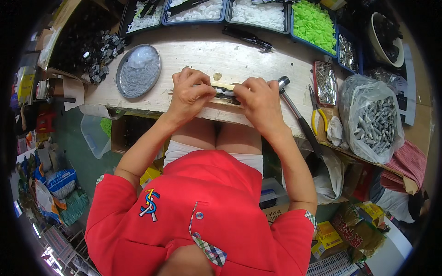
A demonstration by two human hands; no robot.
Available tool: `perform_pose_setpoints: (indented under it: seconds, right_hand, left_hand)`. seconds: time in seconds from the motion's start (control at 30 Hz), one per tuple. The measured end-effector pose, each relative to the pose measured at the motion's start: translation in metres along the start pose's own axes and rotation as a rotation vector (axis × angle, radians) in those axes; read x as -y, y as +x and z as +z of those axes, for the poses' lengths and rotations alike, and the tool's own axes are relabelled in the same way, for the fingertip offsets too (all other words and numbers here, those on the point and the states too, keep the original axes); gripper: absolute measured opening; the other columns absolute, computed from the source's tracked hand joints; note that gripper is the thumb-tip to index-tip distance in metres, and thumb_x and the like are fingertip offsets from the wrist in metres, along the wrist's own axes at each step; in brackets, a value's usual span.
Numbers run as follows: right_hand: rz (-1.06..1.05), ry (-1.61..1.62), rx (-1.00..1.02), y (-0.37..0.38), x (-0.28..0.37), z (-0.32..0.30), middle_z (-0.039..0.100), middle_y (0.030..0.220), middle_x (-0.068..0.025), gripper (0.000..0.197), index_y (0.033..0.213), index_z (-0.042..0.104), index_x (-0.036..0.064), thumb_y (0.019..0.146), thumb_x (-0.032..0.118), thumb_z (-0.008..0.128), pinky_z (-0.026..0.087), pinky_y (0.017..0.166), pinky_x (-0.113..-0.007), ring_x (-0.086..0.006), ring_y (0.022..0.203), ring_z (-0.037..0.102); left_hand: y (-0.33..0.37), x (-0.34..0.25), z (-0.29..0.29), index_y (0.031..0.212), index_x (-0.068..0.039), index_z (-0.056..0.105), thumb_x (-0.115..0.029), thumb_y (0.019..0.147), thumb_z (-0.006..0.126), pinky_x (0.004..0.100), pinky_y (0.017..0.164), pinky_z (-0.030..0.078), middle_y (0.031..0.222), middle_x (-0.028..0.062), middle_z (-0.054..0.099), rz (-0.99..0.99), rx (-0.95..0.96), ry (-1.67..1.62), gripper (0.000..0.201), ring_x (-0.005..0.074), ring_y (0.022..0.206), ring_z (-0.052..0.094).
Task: Manually assemble small plastic toy components at a factory workbench using a jig and hand tools.
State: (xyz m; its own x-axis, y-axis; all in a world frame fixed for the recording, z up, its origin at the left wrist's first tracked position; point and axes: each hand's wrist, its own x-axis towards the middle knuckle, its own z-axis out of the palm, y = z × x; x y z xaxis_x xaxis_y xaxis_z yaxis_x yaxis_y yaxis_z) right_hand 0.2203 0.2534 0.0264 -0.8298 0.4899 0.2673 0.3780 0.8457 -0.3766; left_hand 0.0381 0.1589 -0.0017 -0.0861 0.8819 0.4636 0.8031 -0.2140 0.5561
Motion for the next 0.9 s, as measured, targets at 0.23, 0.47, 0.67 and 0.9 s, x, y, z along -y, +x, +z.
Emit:
perform_pose_setpoints:
  seconds: [0.23, 0.47, 0.67, 0.9]
  right_hand:
    - [-0.27, -0.225, -0.109, -0.012, -0.008, 0.004, 0.054, 0.086, 0.0007, 0.02, 0.088, 0.059, 0.0111, 0.068, 0.009, 0.055, 0.033, 0.072, -0.035, -0.0163, 0.079, 0.049]
    - [-0.165, 0.036, 0.118, 0.021, -0.032, -0.015, 0.056, 0.085, -0.0012, 0.02, 0.079, 0.063, 0.0131, 0.068, 0.0, 0.054, 0.035, 0.07, -0.035, -0.0207, 0.085, 0.051]
    - [-0.044, -0.214, -0.255, 0.101, -0.096, -0.023, 0.058, 0.083, -0.0037, 0.02, 0.08, 0.064, 0.0106, 0.069, -0.002, 0.053, 0.037, 0.068, -0.036, -0.0232, 0.085, 0.053]
    - [-0.089, -0.302, -0.256, 0.177, -0.088, -0.027, 0.06, 0.083, -0.0047, 0.01, 0.084, 0.065, 0.0078, 0.075, 0.008, 0.061, 0.04, 0.068, -0.037, -0.0239, 0.084, 0.055]
  left_hand:
    - [0.001, 0.001, 0.001, 0.068, -0.013, 0.062, -0.009, 0.065, 0.066, 0.0357, 0.076, 0.028, 0.081, -0.0034, 0.054, 0.035, 0.029, -0.01, 0.007, 0.0172, 0.085, 0.048]
    - [0.001, 0.001, -0.001, 0.073, -0.013, 0.063, -0.007, 0.065, 0.065, 0.0359, 0.075, 0.03, 0.082, -0.0019, 0.053, 0.038, 0.056, -0.009, 0.01, 0.0184, 0.085, 0.048]
    - [0.003, 0.0, -0.003, 0.076, -0.013, 0.065, -0.005, 0.061, 0.067, 0.0337, 0.076, 0.03, 0.081, -0.0012, 0.054, 0.042, 0.043, -0.009, 0.017, 0.019, 0.084, 0.049]
    - [0.0, -0.001, -0.001, 0.079, -0.012, 0.064, -0.004, 0.062, 0.065, 0.0372, 0.077, 0.028, 0.084, 0.0015, 0.052, 0.036, 0.019, -0.03, 0.019, 0.0202, 0.086, 0.048]
